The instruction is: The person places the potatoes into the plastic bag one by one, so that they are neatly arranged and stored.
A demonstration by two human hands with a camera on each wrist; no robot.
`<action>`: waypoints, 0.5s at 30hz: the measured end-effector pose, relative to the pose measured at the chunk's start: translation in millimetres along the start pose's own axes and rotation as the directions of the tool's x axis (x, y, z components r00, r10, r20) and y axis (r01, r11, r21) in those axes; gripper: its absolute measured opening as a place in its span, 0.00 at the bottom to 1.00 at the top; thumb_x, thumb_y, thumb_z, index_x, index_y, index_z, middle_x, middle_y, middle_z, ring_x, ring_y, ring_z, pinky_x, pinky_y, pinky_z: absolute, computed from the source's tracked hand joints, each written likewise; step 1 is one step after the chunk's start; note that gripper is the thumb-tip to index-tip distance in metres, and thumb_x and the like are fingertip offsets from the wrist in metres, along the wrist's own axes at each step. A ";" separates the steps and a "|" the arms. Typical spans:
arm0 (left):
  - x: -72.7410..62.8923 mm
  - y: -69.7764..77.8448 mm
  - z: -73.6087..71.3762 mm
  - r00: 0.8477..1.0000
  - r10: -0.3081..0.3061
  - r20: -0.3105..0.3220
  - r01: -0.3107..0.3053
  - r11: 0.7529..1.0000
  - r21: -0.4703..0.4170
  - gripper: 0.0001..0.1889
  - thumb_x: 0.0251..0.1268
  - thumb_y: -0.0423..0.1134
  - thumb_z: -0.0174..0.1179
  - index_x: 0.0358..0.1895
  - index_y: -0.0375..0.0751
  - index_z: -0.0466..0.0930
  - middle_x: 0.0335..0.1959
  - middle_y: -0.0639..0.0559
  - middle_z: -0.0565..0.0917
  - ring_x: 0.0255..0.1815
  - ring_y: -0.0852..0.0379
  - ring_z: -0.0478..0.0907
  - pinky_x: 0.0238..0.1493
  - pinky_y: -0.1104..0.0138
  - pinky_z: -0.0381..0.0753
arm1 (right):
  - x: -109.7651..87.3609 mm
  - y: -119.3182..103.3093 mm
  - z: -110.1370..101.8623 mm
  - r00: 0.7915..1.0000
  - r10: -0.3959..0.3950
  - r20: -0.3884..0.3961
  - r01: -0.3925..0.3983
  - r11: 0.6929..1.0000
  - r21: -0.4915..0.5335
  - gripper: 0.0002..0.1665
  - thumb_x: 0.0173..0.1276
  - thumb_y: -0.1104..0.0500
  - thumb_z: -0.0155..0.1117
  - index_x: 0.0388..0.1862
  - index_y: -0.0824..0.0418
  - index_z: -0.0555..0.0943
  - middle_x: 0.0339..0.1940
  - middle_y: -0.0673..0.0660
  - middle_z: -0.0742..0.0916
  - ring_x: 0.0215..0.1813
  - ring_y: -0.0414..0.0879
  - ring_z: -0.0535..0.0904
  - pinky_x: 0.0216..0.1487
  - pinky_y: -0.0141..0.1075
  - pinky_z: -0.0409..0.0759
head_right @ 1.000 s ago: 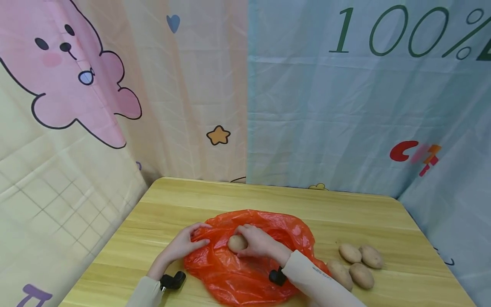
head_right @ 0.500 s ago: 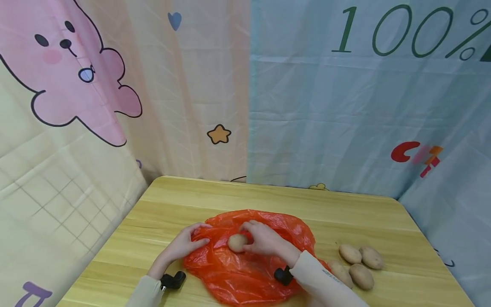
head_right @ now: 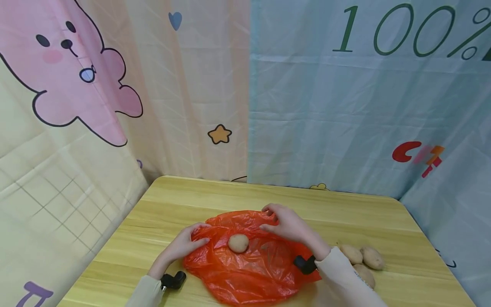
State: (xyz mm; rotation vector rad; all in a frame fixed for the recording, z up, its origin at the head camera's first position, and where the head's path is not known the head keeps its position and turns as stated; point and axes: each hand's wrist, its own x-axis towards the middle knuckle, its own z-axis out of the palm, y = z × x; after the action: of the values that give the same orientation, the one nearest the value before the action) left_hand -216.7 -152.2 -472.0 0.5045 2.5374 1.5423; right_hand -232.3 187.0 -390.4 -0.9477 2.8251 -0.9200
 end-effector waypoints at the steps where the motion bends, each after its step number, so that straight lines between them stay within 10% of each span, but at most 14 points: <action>1: -0.3 0.5 -0.3 1.000 -0.001 0.002 0.001 1.000 0.001 0.19 0.63 0.40 0.62 0.56 0.41 0.74 0.48 0.50 0.79 0.43 0.55 0.75 0.47 0.58 0.77 | -1.8 2.7 -3.9 1.000 0.006 -0.017 -0.006 1.000 0.005 0.26 0.63 0.50 0.68 0.55 0.63 0.75 0.47 0.58 0.81 0.43 0.50 0.78 0.41 0.44 0.79; 15: 1.3 -4.2 0.4 1.000 0.005 0.006 -0.006 0.999 0.045 0.19 0.64 0.42 0.62 0.56 0.41 0.75 0.48 0.51 0.79 0.44 0.55 0.75 0.49 0.58 0.76 | -35.5 36.3 -39.4 0.988 0.117 -0.101 -0.109 0.991 0.082 0.27 0.63 0.52 0.67 0.56 0.65 0.75 0.46 0.59 0.81 0.41 0.49 0.78 0.35 0.37 0.78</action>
State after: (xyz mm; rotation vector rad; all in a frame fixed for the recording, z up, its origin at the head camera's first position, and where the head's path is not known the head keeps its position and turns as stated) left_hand -218.7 -153.3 -475.7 0.5210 2.5735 1.4870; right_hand -231.0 250.9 -383.1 -0.7432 2.8708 -1.0861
